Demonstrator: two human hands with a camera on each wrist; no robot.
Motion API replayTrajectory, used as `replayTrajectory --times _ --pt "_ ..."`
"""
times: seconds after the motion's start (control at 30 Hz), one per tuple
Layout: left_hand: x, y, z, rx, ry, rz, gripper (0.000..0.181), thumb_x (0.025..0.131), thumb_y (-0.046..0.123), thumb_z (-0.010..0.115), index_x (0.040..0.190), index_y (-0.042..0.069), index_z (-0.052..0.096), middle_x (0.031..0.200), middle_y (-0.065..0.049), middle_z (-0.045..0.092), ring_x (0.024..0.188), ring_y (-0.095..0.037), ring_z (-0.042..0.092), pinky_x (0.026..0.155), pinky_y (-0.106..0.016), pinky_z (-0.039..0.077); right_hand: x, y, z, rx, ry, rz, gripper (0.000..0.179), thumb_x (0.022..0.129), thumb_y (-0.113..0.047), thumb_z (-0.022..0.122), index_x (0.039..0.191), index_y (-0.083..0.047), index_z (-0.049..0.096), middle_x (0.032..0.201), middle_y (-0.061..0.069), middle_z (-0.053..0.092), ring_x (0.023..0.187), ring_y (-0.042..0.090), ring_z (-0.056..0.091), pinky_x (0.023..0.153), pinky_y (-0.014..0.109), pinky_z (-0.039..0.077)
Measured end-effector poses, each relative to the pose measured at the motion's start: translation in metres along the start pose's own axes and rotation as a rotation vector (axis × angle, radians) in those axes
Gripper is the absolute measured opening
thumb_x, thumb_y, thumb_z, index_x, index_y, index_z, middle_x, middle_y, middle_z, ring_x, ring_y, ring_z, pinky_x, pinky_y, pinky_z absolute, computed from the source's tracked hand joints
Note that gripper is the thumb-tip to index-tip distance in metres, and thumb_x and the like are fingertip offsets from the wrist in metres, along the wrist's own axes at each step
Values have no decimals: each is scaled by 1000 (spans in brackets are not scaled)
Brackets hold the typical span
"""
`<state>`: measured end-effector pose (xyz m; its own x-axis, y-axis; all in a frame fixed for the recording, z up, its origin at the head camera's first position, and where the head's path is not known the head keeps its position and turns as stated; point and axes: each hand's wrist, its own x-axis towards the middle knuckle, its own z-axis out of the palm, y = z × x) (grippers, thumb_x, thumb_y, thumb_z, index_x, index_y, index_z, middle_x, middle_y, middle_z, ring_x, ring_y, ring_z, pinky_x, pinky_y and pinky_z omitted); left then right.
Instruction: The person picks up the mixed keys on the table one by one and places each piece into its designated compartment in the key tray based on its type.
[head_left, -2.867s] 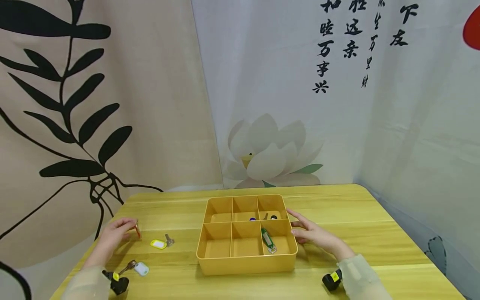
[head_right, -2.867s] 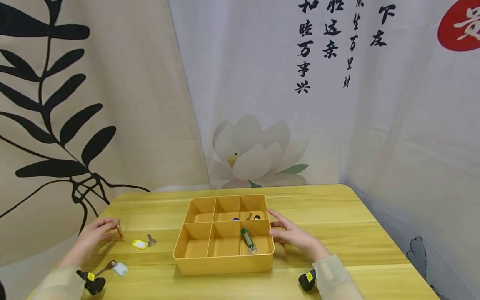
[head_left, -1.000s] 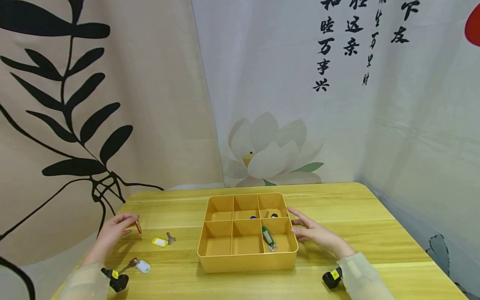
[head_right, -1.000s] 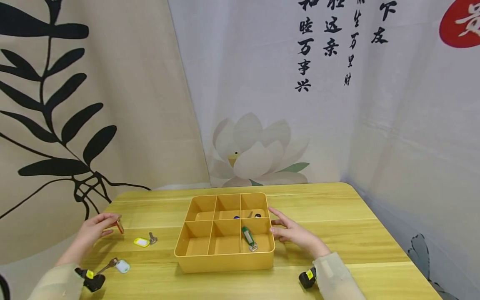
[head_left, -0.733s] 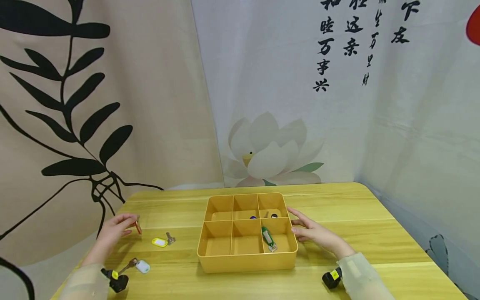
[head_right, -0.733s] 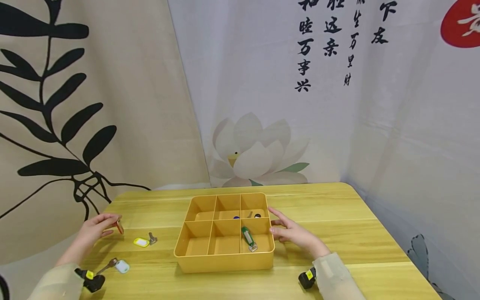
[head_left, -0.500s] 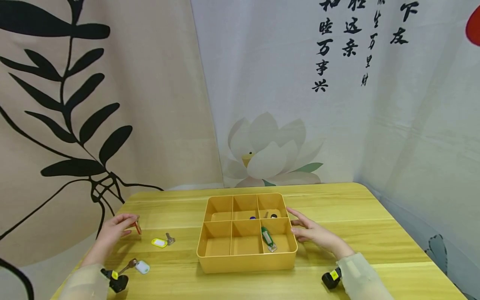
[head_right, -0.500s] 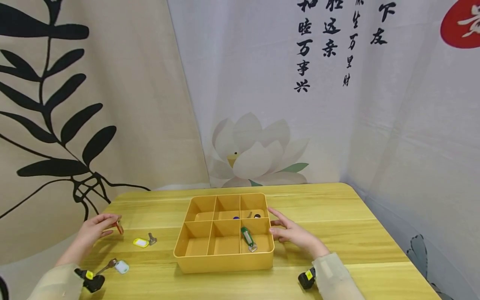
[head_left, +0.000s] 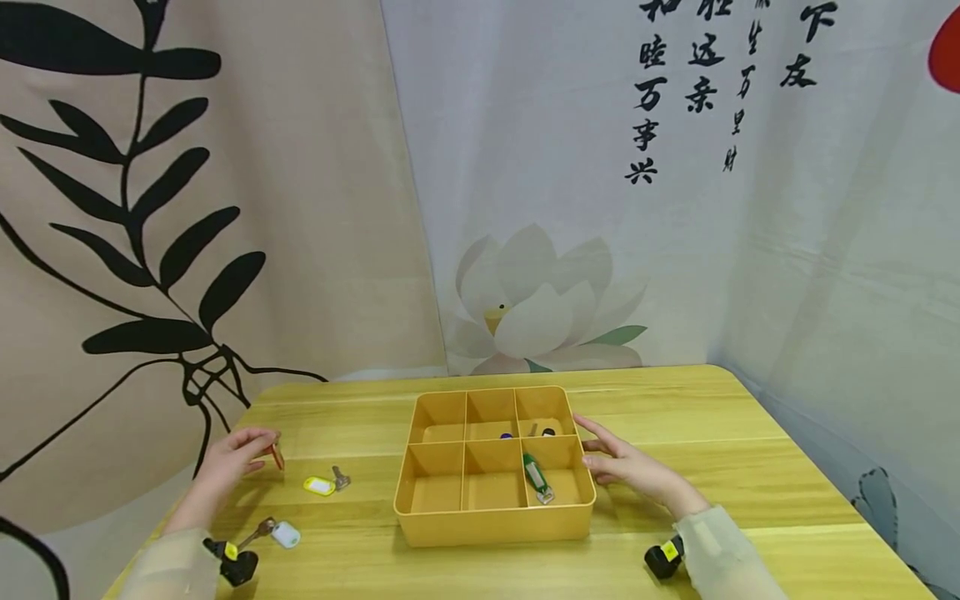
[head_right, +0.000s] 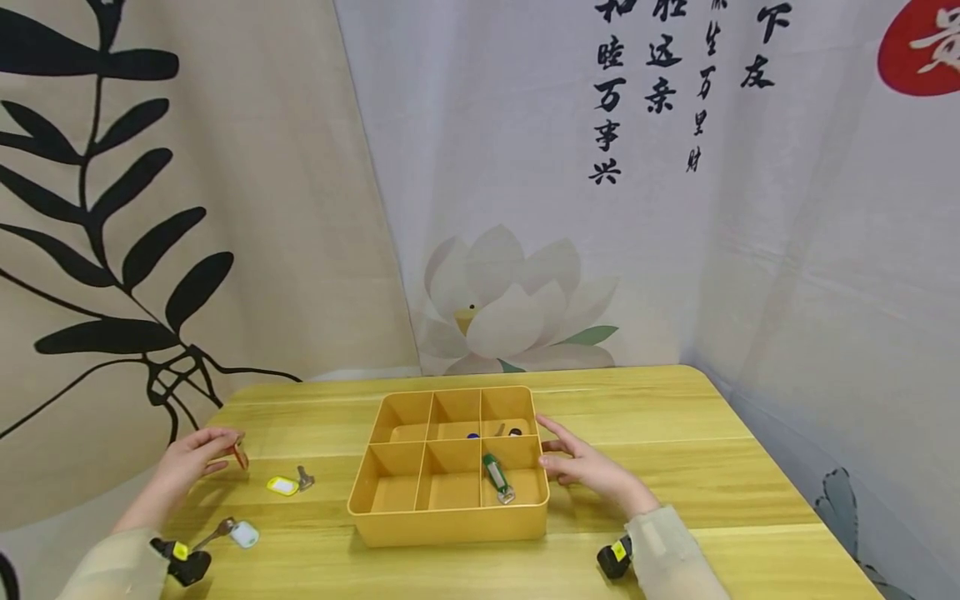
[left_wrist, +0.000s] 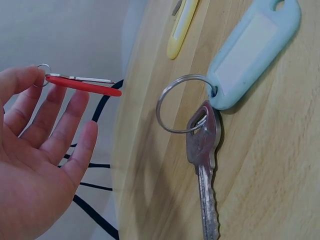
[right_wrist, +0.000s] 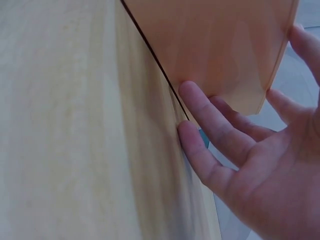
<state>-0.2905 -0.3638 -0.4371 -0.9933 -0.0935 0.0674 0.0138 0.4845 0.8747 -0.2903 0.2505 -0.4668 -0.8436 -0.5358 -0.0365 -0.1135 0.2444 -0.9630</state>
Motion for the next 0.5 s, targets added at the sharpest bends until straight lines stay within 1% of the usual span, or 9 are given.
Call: replayTrajectory --times 0.2,0.33,0.5 --pt "-1 0 -1 -12 6 -2 50 99 35 55 120 -10 55 107 0 63 87 4 57 82 -32 54 0 1 0 7 -6 -1 70 102 -23 51 158 -22 8 148 36 23 124 42 45 98 54 43" --pt "-1 0 -1 -17 6 -4 49 99 34 56 120 -11 55 105 2 63 87 4 57 81 -32 54 0 1 1 11 -11 -3 70 102 -23 51 158 -21 8 148 36 23 123 41 46 98 53 44" --pt "1 1 0 -16 3 9 52 99 36 55 122 -11 54 109 1 64 88 6 57 81 -30 54 0 0 1 7 -11 -7 70 102 -23 50 158 -21 8 148 36 22 123 40 46 97 52 44"
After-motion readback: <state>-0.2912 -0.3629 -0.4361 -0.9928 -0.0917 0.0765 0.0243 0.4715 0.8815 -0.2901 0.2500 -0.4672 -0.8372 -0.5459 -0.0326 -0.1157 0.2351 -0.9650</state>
